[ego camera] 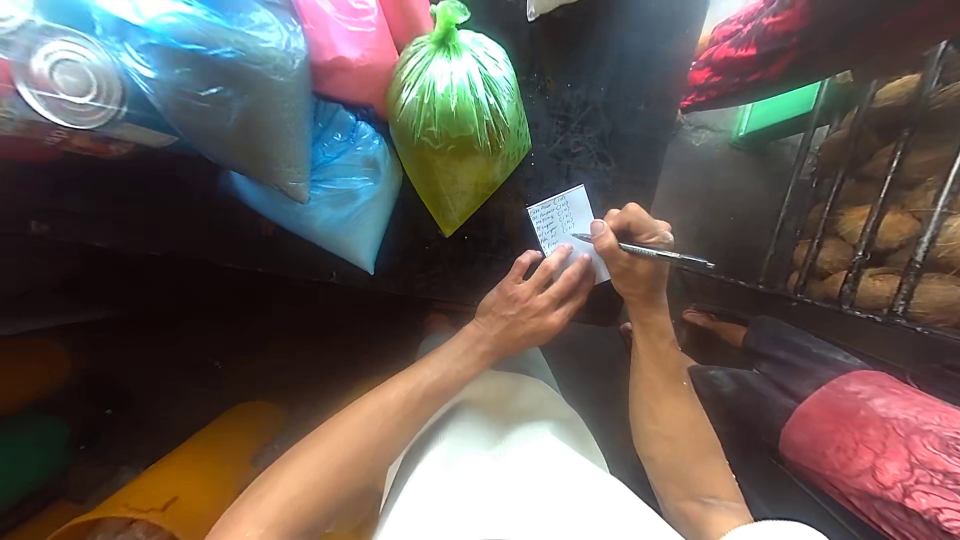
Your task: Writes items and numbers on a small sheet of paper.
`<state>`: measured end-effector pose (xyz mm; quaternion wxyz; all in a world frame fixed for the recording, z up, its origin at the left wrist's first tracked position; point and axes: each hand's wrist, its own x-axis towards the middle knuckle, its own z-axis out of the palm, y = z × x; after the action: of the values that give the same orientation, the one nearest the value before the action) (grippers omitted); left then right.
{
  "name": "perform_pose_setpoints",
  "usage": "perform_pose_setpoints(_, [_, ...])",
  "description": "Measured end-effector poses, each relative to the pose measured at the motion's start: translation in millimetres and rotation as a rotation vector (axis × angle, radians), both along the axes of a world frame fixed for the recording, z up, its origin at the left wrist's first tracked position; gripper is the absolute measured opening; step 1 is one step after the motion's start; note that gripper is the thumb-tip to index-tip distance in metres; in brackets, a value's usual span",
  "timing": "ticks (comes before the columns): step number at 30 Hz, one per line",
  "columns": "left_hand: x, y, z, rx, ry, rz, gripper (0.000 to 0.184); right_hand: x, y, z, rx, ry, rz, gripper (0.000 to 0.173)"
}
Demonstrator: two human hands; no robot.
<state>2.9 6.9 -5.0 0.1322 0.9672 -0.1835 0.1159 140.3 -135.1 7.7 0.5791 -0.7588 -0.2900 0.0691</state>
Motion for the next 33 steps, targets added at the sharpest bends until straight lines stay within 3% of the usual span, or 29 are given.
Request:
perform_pose_setpoints(3, [0.7, 0.1, 0.3, 0.007, 0.002, 0.004, 0.039, 2.6, -0.6, -0.1, 0.014, 0.042, 0.024, 0.011])
perform_pose_setpoints(8, [-0.1, 0.0, 0.2, -0.015, 0.005, -0.007, 0.041, 2.9, -5.7, -3.2, 0.149, 0.065, 0.086, 0.015])
perform_pose_setpoints(11, [0.1, 0.3, -0.5, -0.009, 0.006, -0.017, 0.041, -0.6, -4.9, 1.3, 0.031, 0.051, 0.047, 0.009])
perform_pose_setpoints(18, [-0.6, 0.2, -0.4, -0.015, 0.006, -0.012, 0.038, -2.0, -3.3, -0.9, 0.018, 0.015, 0.029, 0.023])
perform_pose_setpoints(33, [-0.6, 1.3, 0.1, -0.026, 0.017, -0.001, 0.038, -4.7, -4.8, 0.3, -0.034, -0.001, -0.027, 0.027])
